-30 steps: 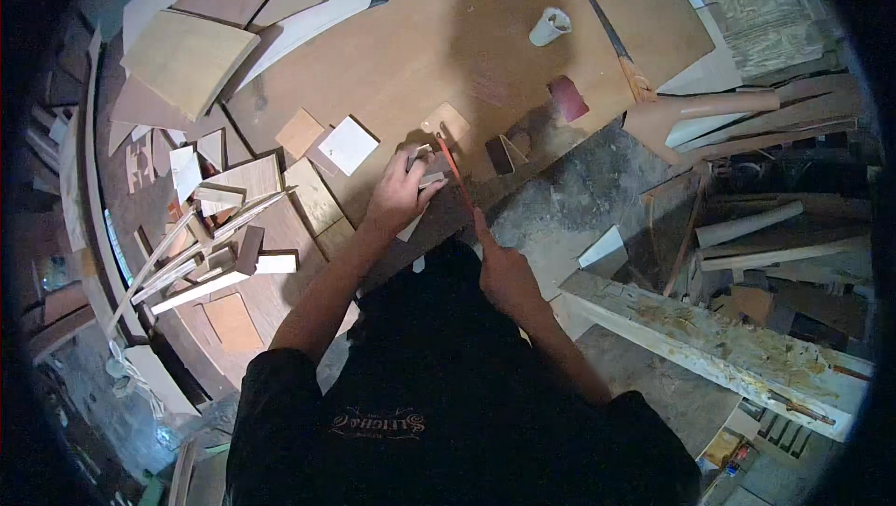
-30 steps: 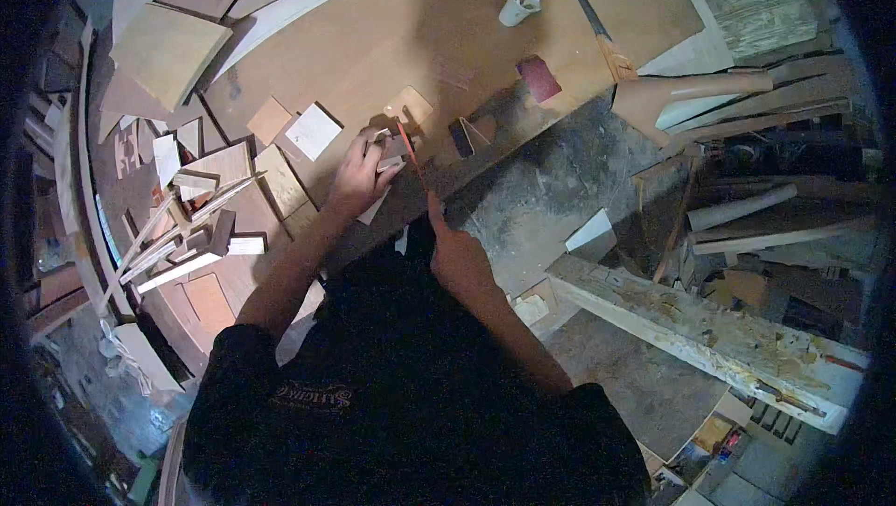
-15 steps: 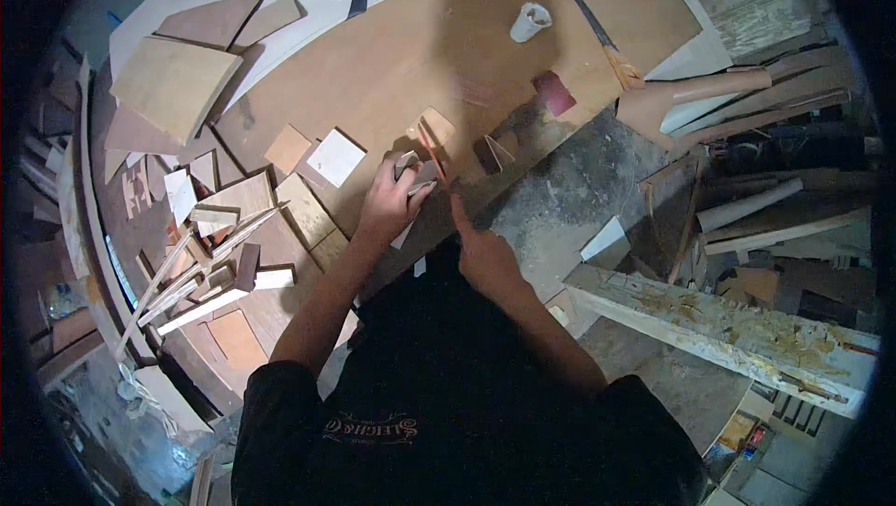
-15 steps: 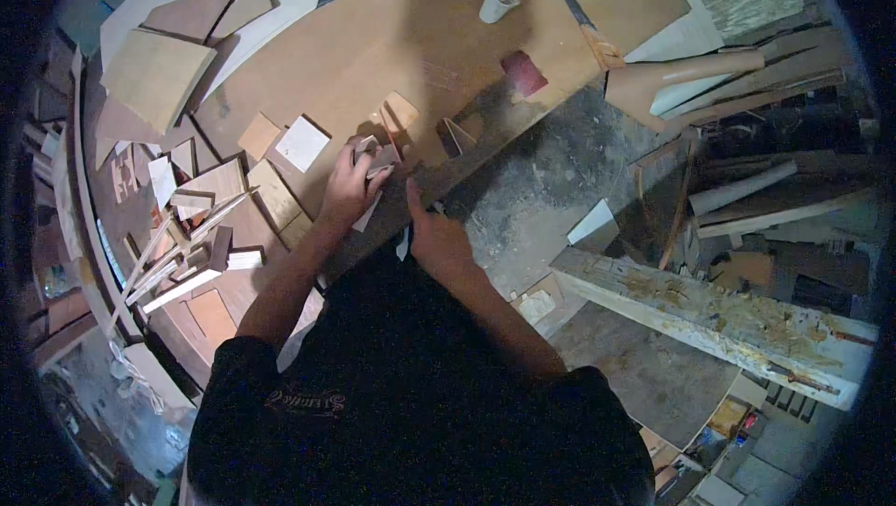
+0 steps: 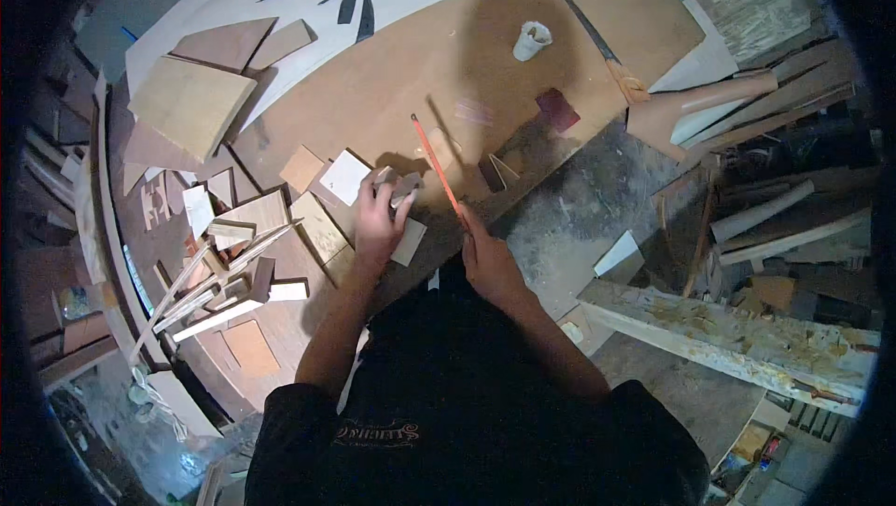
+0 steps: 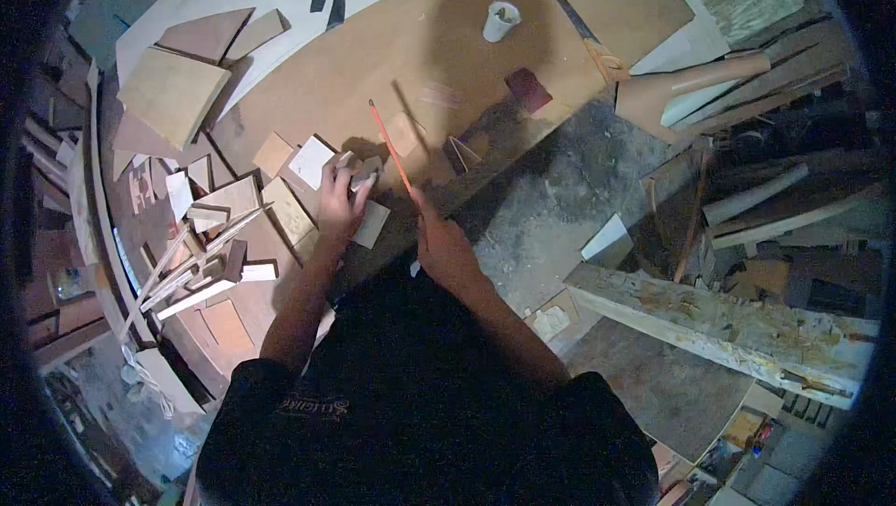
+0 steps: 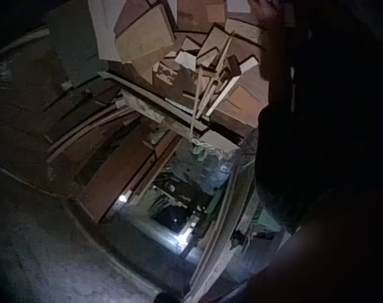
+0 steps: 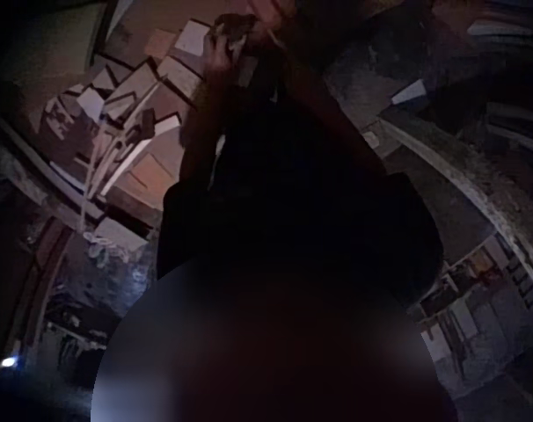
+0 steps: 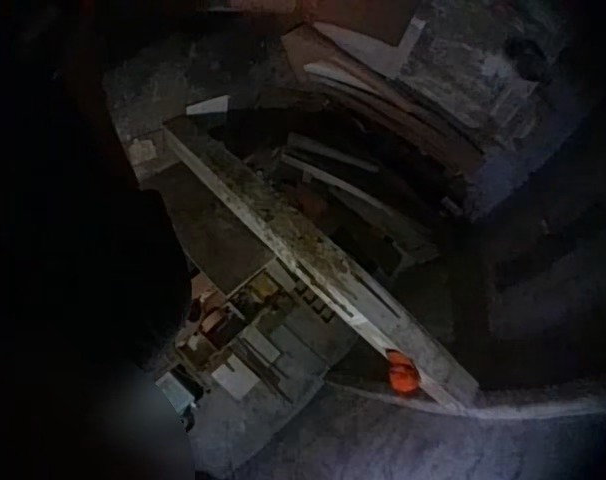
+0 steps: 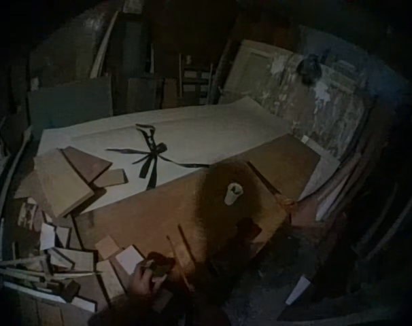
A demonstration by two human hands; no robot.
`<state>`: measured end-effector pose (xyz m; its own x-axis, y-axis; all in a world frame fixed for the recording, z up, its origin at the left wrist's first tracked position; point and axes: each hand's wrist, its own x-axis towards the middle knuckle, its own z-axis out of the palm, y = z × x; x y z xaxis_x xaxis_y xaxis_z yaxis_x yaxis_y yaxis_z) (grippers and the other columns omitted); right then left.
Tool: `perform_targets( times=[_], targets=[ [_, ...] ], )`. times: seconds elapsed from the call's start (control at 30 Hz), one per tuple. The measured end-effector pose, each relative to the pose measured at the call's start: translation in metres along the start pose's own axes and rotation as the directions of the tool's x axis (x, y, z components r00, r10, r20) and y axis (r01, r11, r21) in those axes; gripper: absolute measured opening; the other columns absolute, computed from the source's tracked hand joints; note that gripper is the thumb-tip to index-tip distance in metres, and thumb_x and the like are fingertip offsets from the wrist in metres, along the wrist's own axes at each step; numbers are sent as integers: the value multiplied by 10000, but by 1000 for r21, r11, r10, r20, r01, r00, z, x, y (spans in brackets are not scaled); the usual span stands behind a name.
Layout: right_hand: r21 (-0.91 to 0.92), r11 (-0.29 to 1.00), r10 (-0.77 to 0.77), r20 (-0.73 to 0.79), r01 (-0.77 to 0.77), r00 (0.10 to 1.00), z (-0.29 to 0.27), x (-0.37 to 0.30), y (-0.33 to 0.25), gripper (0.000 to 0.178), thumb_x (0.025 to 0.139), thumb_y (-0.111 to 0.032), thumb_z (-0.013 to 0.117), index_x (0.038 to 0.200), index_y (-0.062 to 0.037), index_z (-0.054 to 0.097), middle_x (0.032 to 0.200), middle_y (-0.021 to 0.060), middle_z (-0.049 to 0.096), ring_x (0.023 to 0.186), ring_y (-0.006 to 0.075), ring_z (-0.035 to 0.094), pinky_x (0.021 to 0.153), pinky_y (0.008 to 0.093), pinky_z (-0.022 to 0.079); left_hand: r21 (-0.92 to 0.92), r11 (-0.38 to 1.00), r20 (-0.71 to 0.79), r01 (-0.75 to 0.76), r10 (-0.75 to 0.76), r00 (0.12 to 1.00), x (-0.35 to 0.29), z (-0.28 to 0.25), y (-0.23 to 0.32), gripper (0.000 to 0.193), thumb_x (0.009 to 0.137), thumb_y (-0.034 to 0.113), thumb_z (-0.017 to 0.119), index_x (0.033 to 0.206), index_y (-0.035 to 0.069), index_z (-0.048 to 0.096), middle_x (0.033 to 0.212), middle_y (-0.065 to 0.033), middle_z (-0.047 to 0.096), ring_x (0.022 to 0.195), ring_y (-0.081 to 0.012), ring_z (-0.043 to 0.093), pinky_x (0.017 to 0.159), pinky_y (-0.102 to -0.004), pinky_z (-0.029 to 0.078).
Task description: Applying glue with a brush to small wooden pieces and assembling them into a box structure on a workbench.
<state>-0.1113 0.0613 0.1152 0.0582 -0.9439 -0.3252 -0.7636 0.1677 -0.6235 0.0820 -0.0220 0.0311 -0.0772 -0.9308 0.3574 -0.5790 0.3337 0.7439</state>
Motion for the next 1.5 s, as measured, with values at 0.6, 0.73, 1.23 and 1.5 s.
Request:
perform_targets(
  times=[0.6, 0.73, 1.23, 1.5],
  targets=[
    [20, 836, -522, -278, 548, 807, 52, 96, 8, 681, 811, 19, 611, 1452, -3, 384, 1428, 303, 345, 1230, 433, 508, 1062, 449, 414, 177, 969, -244, 171, -125, 962, 38, -53, -68, 512, 913, 198, 685, 1371, 34, 525, 1519, -292, 321, 1348, -463, 402, 1112, -486, 367],
    [1, 868, -455, -401, 497, 796, -9, 54, 30, 639, 828, -149, 701, 1400, -28, 442, 1347, 249, 459, 1259, 415, 461, 1099, 476, 362, 270, 947, -263, 176, -103, 959, 25, -49, -48, 526, 926, 203, 659, 1417, 101, 501, 1546, -274, 289, 1411, -458, 309, 1157, -524, 272],
    [33, 862, -506, 5, 505, 863, -92, 108, 173, 601, 828, -246, 716, 1364, -85, 497, 1265, 211, 515, 1201, 433, 457, 1067, 516, 357, -97, 975, 190, 201, -180, 965, 7, 97, 110, 906, 725, 233, 844, 1465, 26, 363, 1418, -235, 455, 1331, -394, 439, 1131, -452, 360],
    [45, 782, -624, 72, 622, 778, -87, 144, 190, 568, 840, -227, 719, 1341, -75, 500, 1234, 172, 537, 1180, 401, 477, 1018, 496, 383, -204, 908, 141, 365, -341, 929, 17, 135, 113, 996, 710, 118, 859, 1513, 10, 280, 1506, -198, 404, 1378, -295, 428, 1150, -398, 339]
  ],
)
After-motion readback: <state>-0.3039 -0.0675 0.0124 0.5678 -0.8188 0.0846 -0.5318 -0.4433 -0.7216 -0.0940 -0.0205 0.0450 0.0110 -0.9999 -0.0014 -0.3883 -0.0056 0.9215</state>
